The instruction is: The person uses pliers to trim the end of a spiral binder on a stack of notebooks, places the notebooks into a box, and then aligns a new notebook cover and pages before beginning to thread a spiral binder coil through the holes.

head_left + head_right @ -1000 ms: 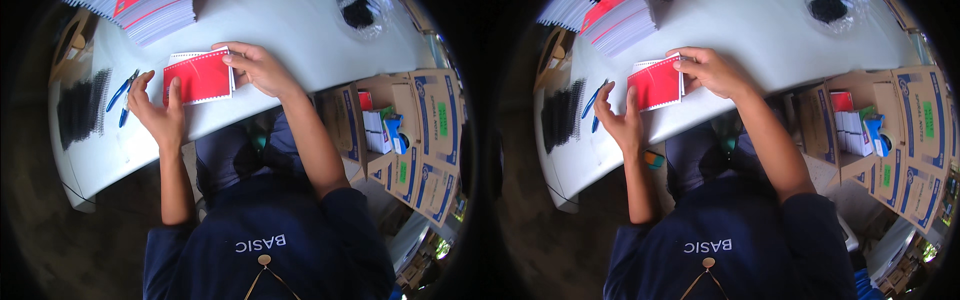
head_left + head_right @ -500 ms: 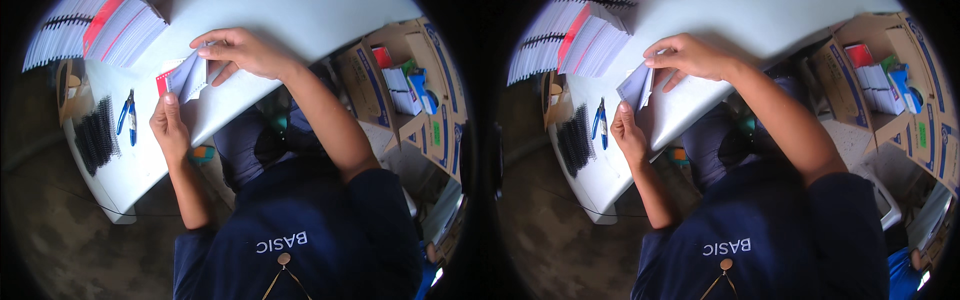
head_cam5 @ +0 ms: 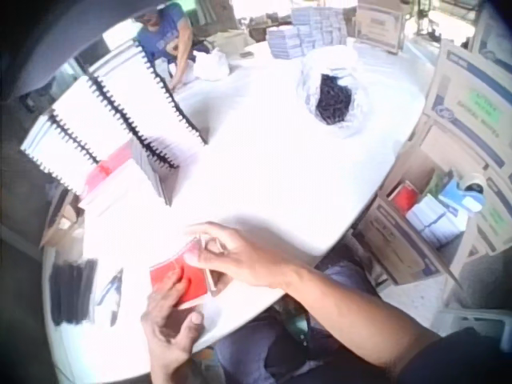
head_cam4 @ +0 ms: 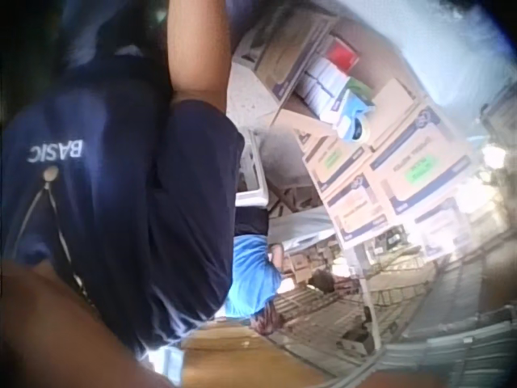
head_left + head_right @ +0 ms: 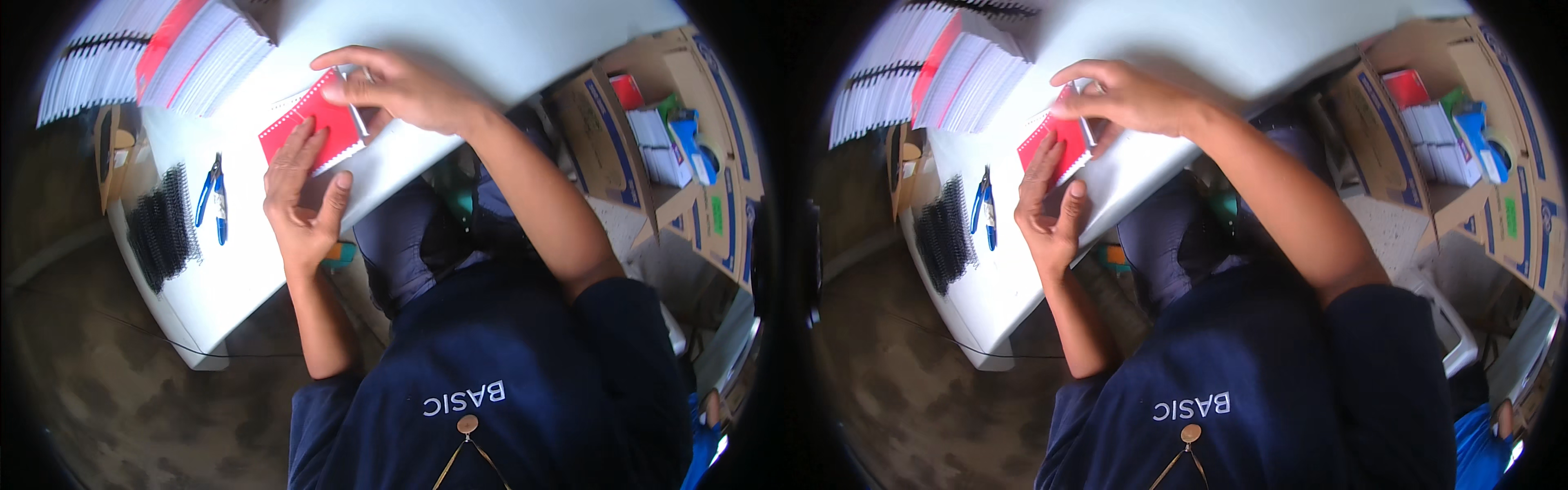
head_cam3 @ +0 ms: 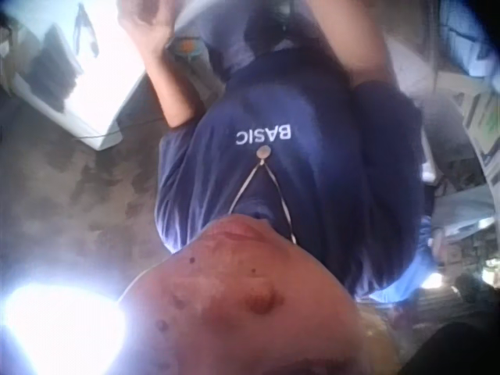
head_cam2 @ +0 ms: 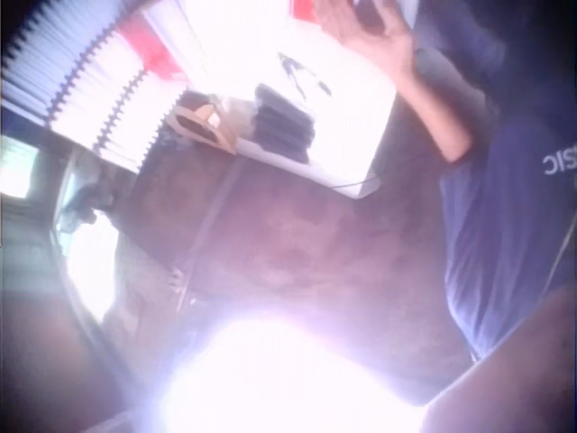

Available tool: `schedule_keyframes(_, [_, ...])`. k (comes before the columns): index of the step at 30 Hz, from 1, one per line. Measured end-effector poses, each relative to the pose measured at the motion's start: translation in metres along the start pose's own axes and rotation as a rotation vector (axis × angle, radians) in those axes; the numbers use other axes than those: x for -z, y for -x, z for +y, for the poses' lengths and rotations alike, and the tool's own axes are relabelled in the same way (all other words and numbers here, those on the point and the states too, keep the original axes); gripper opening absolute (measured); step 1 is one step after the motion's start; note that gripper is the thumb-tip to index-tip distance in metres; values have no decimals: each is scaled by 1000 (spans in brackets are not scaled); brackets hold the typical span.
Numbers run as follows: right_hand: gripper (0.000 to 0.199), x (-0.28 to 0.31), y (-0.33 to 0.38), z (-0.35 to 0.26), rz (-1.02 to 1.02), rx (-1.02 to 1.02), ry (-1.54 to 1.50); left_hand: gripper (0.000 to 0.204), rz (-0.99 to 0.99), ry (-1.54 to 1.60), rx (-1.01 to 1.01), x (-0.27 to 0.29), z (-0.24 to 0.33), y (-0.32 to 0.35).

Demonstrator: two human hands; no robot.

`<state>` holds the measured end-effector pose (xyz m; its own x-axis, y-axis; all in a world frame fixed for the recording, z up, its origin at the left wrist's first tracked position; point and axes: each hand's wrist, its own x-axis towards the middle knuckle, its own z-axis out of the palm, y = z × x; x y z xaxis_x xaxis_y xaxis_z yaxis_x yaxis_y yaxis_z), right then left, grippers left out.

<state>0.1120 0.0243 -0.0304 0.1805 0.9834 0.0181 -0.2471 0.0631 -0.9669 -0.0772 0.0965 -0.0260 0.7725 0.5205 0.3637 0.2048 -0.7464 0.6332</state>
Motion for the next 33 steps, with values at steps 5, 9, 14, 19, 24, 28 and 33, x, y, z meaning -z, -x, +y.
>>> schedule_keyframes(5, [52, 1, -2, 7, -16, 41, -3, 54, 223, -160, 27, 4, -7, -1])
schedule_keyframes(9, [50, -1, -3, 3, -61, 27, 30, 65, 469, 95, 380, 1, -13, -2])
schedule_keyframes(14, [40, -7, -2, 2, -42, 12, 11, 55, 563, 79, 536, 15, -17, -1])
schedule_keyframes(19, [38, -12, 0, 8, 17, 9, 62, 41, 624, -232, 200, 17, -9, -4])
schedule_keyframes(24, [38, -12, 1, 7, 29, -7, 76, 22, 582, -253, -114, 35, -5, 9])
schedule_keyframes(28, [38, -17, -2, 7, 34, 24, 69, 24, 336, -189, -368, 35, 34, 25])
schedule_keyframes(33, [35, -12, 0, 9, 0, 22, 55, 20, 356, 27, 17, 48, 39, 35])
